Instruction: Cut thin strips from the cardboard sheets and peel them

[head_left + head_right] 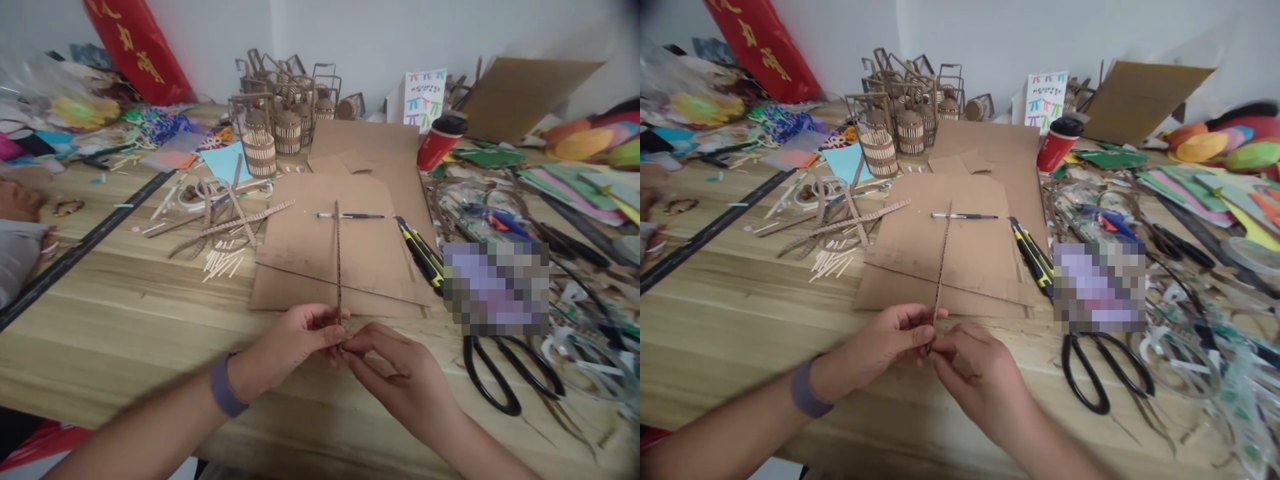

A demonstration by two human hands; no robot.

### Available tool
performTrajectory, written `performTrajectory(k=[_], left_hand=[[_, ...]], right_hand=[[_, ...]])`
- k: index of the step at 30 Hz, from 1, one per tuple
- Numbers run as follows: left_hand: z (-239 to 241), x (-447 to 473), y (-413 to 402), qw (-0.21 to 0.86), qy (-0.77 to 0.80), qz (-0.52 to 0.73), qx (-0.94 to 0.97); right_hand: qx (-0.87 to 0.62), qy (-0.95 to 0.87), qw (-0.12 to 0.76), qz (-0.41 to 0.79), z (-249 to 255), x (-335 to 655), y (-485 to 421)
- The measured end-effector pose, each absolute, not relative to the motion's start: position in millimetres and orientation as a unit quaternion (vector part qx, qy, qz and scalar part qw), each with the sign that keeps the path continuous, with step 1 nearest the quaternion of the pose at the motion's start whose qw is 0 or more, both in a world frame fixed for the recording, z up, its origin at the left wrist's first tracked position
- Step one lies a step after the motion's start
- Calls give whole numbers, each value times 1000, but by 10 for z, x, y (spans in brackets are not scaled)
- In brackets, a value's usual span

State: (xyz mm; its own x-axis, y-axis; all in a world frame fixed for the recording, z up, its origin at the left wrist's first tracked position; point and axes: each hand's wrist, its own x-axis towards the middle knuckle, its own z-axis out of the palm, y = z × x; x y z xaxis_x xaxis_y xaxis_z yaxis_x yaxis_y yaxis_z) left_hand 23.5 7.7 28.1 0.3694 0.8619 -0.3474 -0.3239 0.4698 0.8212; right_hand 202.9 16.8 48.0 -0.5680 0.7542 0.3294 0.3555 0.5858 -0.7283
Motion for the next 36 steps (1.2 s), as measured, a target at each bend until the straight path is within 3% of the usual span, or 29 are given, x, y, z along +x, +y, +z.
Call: performTrajectory(k=[7, 18, 36], left_hand=[[249, 236, 70, 756, 411, 392, 326], [282, 255, 50, 754, 413, 427, 279], [400, 231, 9, 798, 360, 423, 234]], right_hand=[[-341, -838, 312, 290, 458, 2034, 137], [-306, -885, 349, 45, 334, 2015, 112], [-263, -865, 412, 111, 355, 2045, 138]])
